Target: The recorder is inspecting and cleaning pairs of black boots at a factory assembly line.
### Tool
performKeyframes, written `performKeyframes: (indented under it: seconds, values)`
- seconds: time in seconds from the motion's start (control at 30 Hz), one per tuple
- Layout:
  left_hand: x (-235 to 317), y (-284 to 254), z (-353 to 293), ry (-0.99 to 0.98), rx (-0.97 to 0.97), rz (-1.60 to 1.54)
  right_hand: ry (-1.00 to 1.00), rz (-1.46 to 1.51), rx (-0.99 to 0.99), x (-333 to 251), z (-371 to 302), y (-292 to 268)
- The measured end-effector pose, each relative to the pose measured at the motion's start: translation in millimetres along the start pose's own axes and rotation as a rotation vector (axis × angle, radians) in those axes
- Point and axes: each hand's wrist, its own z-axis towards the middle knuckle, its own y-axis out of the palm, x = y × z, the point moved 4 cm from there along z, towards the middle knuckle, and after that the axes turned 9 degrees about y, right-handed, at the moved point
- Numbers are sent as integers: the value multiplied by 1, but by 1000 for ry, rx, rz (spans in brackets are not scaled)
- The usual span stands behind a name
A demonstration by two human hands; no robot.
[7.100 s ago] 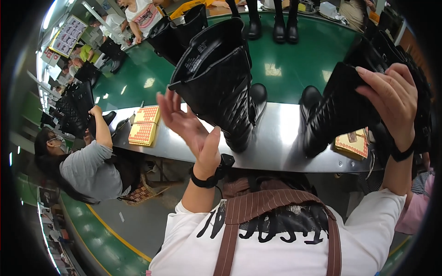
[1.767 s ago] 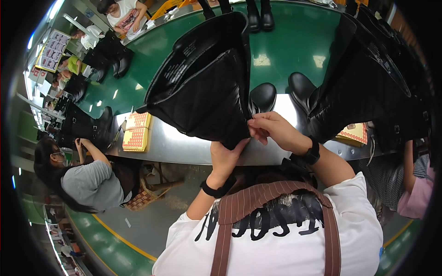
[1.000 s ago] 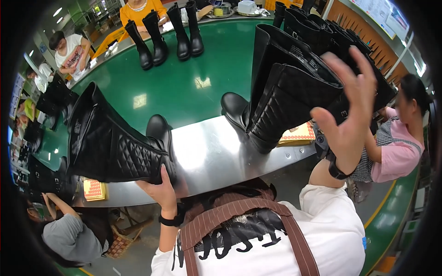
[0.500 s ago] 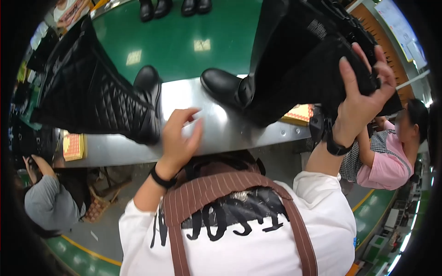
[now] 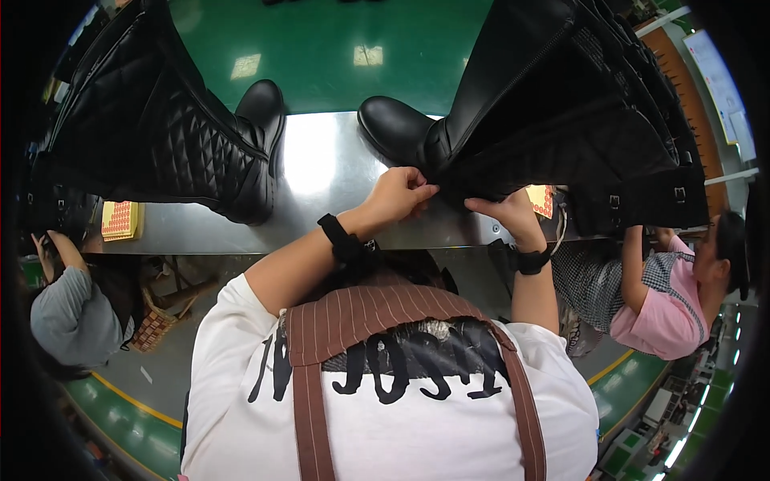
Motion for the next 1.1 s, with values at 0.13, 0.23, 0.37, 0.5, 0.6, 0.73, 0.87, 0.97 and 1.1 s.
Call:
performKeyframes:
  seconds: [0.13,0.23,0.37,0.5,0.6,0.73,0.87,0.97,1.1]
  values:
    - [-1,-5,9,-28,-154,14,-56,28,-10,-1,4,4]
    - [15,-7,4,-42,-257,-53,-84,-48,17,2,3,4]
    - [90,-8,-33,95,-359,-376,-137,-126,81,10,5,9]
    - [188,-23,-101,413,-347,-445,-9,-45,64,12,5,20]
    - [233,-18,-121,556,-346,-432,-220,-139,64,-12,-1,32]
    - [238,-22,-115,731,-189,-280,-236,-38,7,-34,6,62]
    - [178,-54,-120,585,-47,-85,-186,-74,-68,-35,14,73]
    - [112,-96,-153,223,17,147,85,-146,-263,-15,21,68]
    - [45,-156,-214,-384,228,649,-7,-192,-281,-13,27,60]
